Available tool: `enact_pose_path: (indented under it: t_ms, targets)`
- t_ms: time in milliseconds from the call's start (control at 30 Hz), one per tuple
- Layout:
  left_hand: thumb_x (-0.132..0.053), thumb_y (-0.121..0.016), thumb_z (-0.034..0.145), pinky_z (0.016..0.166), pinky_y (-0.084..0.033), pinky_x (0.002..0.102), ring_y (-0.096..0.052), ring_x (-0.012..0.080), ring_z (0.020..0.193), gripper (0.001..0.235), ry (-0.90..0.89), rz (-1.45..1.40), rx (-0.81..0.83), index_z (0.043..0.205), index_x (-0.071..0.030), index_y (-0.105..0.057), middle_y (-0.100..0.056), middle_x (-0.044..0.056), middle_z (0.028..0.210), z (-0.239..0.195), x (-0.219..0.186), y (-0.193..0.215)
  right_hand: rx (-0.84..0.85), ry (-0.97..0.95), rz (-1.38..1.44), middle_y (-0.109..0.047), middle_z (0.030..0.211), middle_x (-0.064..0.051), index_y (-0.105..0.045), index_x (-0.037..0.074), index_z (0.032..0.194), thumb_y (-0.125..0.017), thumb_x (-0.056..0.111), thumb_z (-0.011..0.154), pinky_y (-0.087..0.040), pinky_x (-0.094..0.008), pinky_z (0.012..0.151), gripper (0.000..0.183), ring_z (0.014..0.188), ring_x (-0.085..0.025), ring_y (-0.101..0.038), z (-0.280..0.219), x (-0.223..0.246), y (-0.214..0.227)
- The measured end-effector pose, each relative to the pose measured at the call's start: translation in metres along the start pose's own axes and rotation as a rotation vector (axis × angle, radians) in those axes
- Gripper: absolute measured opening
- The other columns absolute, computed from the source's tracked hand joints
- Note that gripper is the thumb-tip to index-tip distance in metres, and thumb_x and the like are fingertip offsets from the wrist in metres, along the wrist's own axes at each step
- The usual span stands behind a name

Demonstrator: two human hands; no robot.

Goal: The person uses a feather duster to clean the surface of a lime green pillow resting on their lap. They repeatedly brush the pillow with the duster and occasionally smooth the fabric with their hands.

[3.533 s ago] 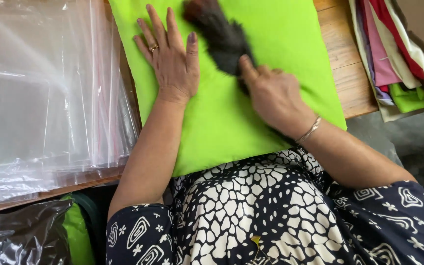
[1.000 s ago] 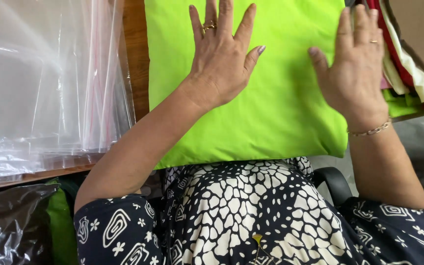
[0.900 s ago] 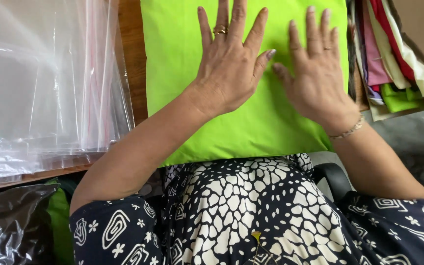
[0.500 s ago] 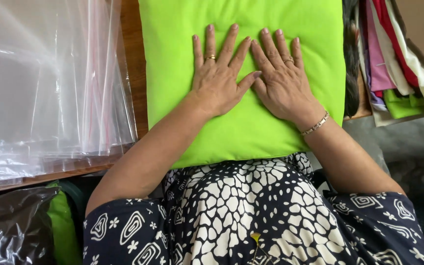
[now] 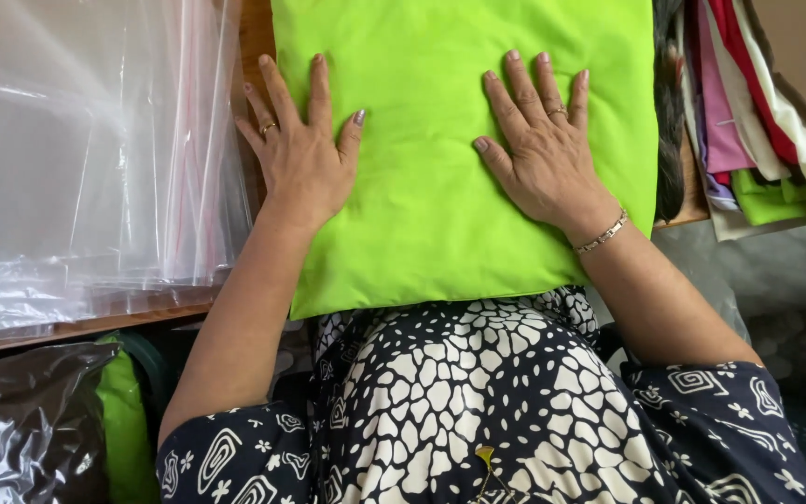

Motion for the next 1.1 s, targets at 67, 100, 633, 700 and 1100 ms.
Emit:
enact_pose_path:
  t_ms: [67,100,633,700,1100]
  targets:
    - [-0.068,-0.017,0.102,0.111,0.000,0.064,0.010,0.0453,0.138,0.075,-0.066,0.122,-0.124,0.153,-0.016,-0.002,0.024,0.020,0.147,-0.007,-0.010,-0.010,0.006,-0.014,0.053,-0.002,0.157,-0.010,-0.015,0.014,0.152,-0.027,0.048,0.100,0.013,-0.049,0.111,0.063,0.142,-0.027,0.008,-0.001,0.009,0.013]
    - [-0.077,-0.014,0.103,0.110,0.001,0.063,0.018,0.0388,0.136,0.086,-0.132,0.242,-0.247,0.154,-0.008,-0.005,0.033,0.016,0.145,-0.010,-0.017,-0.014,0.013,-0.031,0.106,-0.006,0.155,-0.016,-0.021,0.011,0.150,-0.033,0.045,0.098,0.010,-0.050,0.110,0.063,0.141,-0.032,0.004,-0.002,0.013,0.020]
    - [-0.080,-0.029,0.082,0.111,0.008,0.058,0.018,0.0408,0.136,0.096,-0.355,0.209,0.283,0.149,-0.025,0.012,0.023,0.017,0.149,-0.004,-0.046,0.026,-0.223,-0.414,-0.133,-0.050,0.098,-0.021,-0.056,-0.010,0.114,-0.063,0.008,0.088,-0.047,-0.050,0.059,0.032,0.073,-0.040,-0.054,-0.075,-0.123,0.008]
    - [-0.069,-0.040,0.082,0.108,0.012,0.057,0.018,0.0366,0.135,0.090,-0.317,0.139,0.297,0.150,-0.026,0.000,0.015,0.013,0.152,0.004,-0.041,0.038,-0.225,-0.445,-0.088,-0.053,0.091,-0.019,-0.051,-0.007,0.099,-0.059,0.003,0.082,-0.044,-0.046,0.060,0.021,0.073,-0.036,-0.052,-0.074,-0.131,0.004]
    - [-0.086,-0.011,0.072,0.100,0.004,0.074,0.012,0.0490,0.135,0.110,-0.077,0.119,0.080,0.152,-0.011,0.001,0.014,0.020,0.150,0.014,-0.123,-0.011,-0.582,-0.405,0.155,-0.051,0.076,-0.011,-0.057,-0.006,0.096,-0.058,0.001,0.091,-0.040,-0.037,0.055,0.008,0.065,-0.022,-0.045,-0.084,-0.122,-0.002]
Point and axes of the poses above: each hand's wrist, its own z-axis towards the middle knuckle, its own y-axis out of the back of the hand, x = y × z, the point moved 2 cm from there along z, towards the middle knuckle
